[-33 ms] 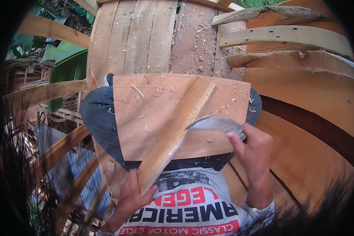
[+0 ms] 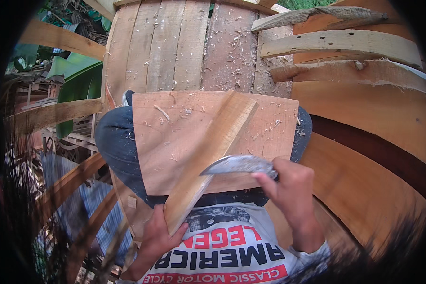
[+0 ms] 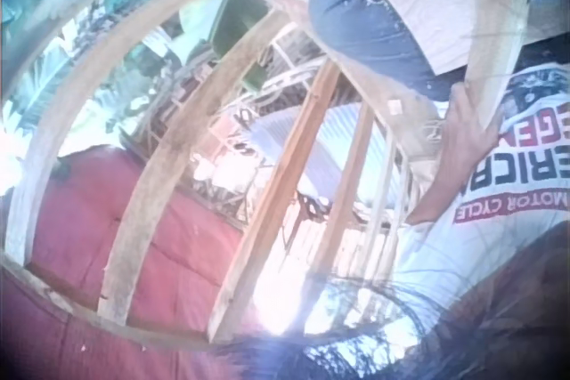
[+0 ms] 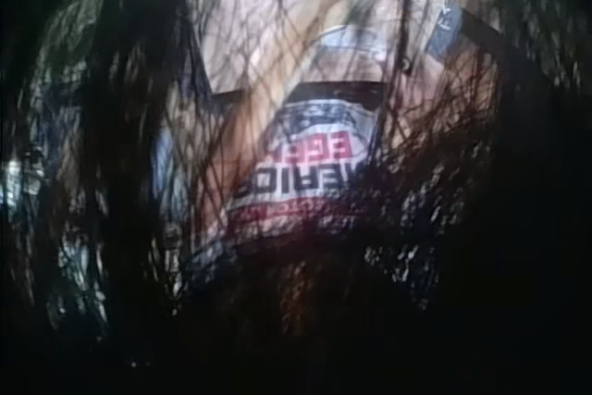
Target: The person is sitting on a wooden platform and using a curved knife to shave and shape a long, thin piece of wood. They hold the wood with their left hand and use the knife with their right hand to remove thin strips of wood, creating shavings that fall onto the platform.
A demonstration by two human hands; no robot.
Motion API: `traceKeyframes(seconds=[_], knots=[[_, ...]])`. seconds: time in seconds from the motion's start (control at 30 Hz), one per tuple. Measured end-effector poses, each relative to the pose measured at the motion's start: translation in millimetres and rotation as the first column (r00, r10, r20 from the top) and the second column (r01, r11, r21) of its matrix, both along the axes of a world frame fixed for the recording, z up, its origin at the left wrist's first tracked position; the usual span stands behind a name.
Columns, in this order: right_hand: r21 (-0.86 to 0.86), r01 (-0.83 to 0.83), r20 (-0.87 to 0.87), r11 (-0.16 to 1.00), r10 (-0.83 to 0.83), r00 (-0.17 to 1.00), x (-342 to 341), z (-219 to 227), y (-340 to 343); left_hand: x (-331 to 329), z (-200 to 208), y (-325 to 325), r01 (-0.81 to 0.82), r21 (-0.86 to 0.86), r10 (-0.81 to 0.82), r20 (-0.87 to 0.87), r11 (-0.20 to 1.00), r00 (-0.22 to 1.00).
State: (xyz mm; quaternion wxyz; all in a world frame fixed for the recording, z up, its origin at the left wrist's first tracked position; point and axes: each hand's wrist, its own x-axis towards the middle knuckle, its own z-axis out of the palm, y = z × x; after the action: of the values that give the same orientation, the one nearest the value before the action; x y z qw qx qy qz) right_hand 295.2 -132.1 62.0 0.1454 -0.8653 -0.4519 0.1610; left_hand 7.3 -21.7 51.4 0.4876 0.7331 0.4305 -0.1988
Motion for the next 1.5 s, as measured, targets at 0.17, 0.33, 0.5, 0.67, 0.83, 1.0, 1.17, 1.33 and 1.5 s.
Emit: traceKeyframes(seconds=[0.17, 0.33, 0.5, 0.67, 0.83, 1.0, 1.17, 1.33, 1.5], knots=[[-0.068, -0.073, -0.028, 0.995, 0.071, 0.997, -19, -19, 2, 0, 1, 0, 0.019, 0.004, -0.019, 0.049, 1.0, 0.999], [-0.065, -0.077, 0.065, 0.995, 0.081, 0.995, -7, -21, 3, 0, 1, 1, 0.026, -0.004, -0.026, 0.059, 1.0, 0.998], [-0.042, 0.37, 0.163, 0.928, -0.359, 0.919, 43, -25, -12, -7, 0, 0, 0.024, -0.02, -0.022, 0.059, 1.0, 0.998], [-0.098, 0.142, 0.009, 0.985, -0.142, 0.99, 5, -4, -9, -7, -3, -2, 0.012, -0.077, -0.011, 0.021, 0.997, 1.0], [-0.133, -0.03, -0.023, 0.991, 0.028, 0.999, -15, -13, -1, -10, -6, -2, 0.05, -0.013, -0.049, 0.061, 0.999, 0.997], [-0.12, -0.038, 0.12, 0.992, 0.052, 0.991, -1, -15, 2, -8, -6, -2, 0.071, 0.013, -0.072, 0.098, 0.997, 0.993], [-0.022, 0.435, 0.183, 0.9, -0.424, 0.887, 47, -24, -6, -15, -9, -3, 0.031, 0.013, -0.032, 0.113, 0.999, 0.993], [-0.008, 0.276, -0.014, 0.961, -0.277, 0.961, 34, 2, -14, -18, -9, -1, 0.014, -0.056, -0.009, 0.093, 0.998, 0.996], [-0.121, -0.108, -0.035, 0.987, 0.104, 0.994, -14, -12, 4, -12, -10, 2, -0.019, -0.145, 0.032, 0.093, 0.989, 0.995]])
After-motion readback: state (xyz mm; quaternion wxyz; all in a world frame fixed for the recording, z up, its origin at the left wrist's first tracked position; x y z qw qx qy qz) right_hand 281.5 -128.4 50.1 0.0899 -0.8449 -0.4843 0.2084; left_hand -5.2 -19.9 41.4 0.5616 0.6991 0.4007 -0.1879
